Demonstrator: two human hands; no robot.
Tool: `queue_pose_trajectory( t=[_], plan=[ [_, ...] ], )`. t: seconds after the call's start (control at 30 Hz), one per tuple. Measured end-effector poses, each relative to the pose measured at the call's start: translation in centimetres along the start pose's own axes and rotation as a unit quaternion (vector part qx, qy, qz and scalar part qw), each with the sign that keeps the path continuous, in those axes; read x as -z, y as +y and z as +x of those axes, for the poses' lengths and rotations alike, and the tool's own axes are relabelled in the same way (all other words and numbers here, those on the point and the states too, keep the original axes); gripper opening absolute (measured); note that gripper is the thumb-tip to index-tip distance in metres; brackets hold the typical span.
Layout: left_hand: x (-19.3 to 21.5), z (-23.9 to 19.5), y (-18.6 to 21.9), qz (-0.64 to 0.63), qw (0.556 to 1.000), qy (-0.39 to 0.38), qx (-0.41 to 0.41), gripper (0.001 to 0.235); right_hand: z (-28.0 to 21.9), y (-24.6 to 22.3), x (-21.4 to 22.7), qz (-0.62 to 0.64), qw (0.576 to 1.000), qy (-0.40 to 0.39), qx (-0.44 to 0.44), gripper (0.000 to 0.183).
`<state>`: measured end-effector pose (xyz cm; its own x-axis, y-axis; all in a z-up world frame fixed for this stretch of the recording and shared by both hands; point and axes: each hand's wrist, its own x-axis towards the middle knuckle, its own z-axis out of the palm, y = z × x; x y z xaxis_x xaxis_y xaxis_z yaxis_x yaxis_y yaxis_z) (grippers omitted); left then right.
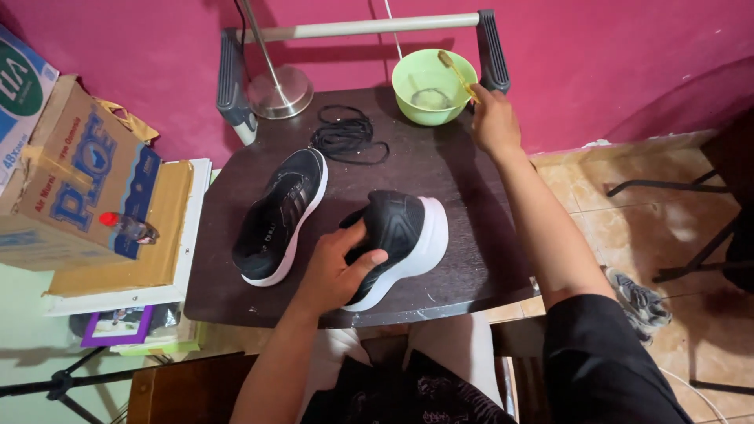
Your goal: The person cleans a black shoe insole with a toothbrush and then places it inside a black sneaker. They proceed to scrub the exterior of the sneaker, including the white sole and black upper, using the toothbrush dipped in water from a green bowl.
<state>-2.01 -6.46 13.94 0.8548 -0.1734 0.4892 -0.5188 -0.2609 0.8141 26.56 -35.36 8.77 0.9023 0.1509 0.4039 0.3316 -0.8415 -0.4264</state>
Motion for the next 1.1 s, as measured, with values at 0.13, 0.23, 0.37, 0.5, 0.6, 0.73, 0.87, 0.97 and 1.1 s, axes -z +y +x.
queue_pose_trajectory(
  t=[0.13,0.23,0.37,0.5,0.6,0.73,0.87,0.97,1.1],
  plan=[
    [-0.1,-0.7,-1.5,-0.036,0.999,-0.016,0.001,0.046,0.4,2.6,-1.9,-0.052,0.997,-0.055,0.014,0.042],
    [0.1,-1.0,-2.2,-0.058,0.998,-0.011,-0.001,0.038,-0.2,0.8,0.0,-0.018,0.999,-0.007,0.027,0.043],
    [0.8,-1.2,-2.8,-0.038,0.999,-0.001,-0.013,0.044,-0.2,2.8,-1.7,0.012,1.000,-0.010,0.020,0.044],
    [1.5,-0.8,-4.8,0.034,0.999,0.000,-0.032,0.052,0.2,3.4,-1.7,0.033,0.999,-0.005,0.027,0.043],
    [1.2,0.9,-5.4,0.084,0.994,-0.015,-0.061,0.063,0.3,2.4,-1.6,0.082,0.996,0.017,0.020,0.046],
    [-0.7,2.7,-7.6,0.129,0.990,-0.024,-0.059,0.061,0.7,5.1,-3.2,0.079,0.996,0.026,0.032,0.046],
    [-2.1,4.5,-10.1,0.164,0.984,-0.009,0.064,0.051,0.3,4.6,-2.8,0.057,0.998,-0.009,-0.014,0.046],
    [-2.6,5.4,-10.7,0.173,0.975,0.020,0.141,0.049,-0.1,3.5,-1.9,0.045,0.999,-0.022,-0.006,0.045],
    [-1.6,6.2,-9.9,0.227,0.966,-0.077,0.093,0.061,1.1,5.7,-4.0,0.095,0.988,0.093,0.075,0.050]
  ],
)
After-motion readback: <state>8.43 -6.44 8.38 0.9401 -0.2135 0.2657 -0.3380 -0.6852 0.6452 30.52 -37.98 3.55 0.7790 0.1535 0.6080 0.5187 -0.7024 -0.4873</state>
